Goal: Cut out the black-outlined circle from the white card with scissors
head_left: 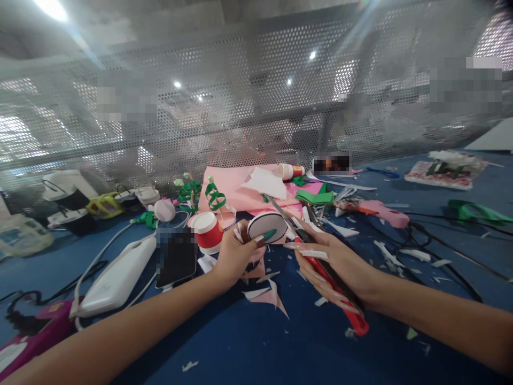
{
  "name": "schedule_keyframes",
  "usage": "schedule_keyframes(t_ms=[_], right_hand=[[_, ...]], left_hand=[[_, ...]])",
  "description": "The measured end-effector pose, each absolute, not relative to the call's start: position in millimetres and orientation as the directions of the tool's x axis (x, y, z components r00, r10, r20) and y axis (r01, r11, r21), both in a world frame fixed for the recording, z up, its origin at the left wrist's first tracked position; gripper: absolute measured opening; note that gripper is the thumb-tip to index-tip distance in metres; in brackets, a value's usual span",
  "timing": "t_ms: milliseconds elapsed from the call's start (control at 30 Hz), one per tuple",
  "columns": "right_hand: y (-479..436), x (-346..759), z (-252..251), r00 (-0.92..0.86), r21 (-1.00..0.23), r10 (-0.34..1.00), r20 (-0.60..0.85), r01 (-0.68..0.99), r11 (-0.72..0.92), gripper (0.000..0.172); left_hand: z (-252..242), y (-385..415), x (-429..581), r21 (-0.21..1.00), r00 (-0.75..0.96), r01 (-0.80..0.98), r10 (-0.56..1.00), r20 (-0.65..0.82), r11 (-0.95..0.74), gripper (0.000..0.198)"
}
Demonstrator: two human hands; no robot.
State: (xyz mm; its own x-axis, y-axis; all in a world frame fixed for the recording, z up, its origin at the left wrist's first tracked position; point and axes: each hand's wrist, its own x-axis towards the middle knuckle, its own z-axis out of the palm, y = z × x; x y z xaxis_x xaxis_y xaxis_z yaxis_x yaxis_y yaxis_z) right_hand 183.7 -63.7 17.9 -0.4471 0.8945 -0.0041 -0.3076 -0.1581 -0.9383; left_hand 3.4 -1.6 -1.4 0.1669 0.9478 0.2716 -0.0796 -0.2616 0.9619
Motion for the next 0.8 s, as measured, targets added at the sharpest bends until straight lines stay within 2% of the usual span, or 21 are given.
schedule_keyframes(t_ms=[133, 233, 367, 533, 800], right_hand=[[-64.0, 184.0, 18.5, -0.443, -0.934, 0.895, -0.044, -0.299, -0.195, 0.054], [-64.0, 184.0, 19.5, -0.440, -0.932, 0.896, -0.057, -0.298, -0.206, 0.054], [-63.9, 184.1, 19.9, -0.447, -0.936, 0.894, -0.038, -0.298, -0.188, 0.056], [-63.0, 184.9, 18.0, -0.428, -0.938, 0.903, -0.019, -0.306, -0.165, 0.060], [-61.9, 185.0, 18.0, -0.431, -0.939, 0.902, -0.013, -0.305, -0.159, 0.061]], left_hand=[[-1.3, -0.2, 2.4, 0.947, 0.128, -0.040, 0.938, 0.322, -0.320, 0.018], [-0.6, -1.9, 3.1, 0.944, 0.161, -0.003, 0.931, 0.327, -0.331, 0.016], [0.1, -4.5, 4.2, 0.954, 0.201, 0.033, 0.937, 0.287, -0.299, 0.019], [1.8, -7.0, 5.3, 0.968, 0.158, 0.036, 0.957, 0.242, -0.250, 0.018], [1.6, -7.6, 3.6, 0.935, 0.188, 0.091, 0.928, 0.322, -0.343, 0.014]])
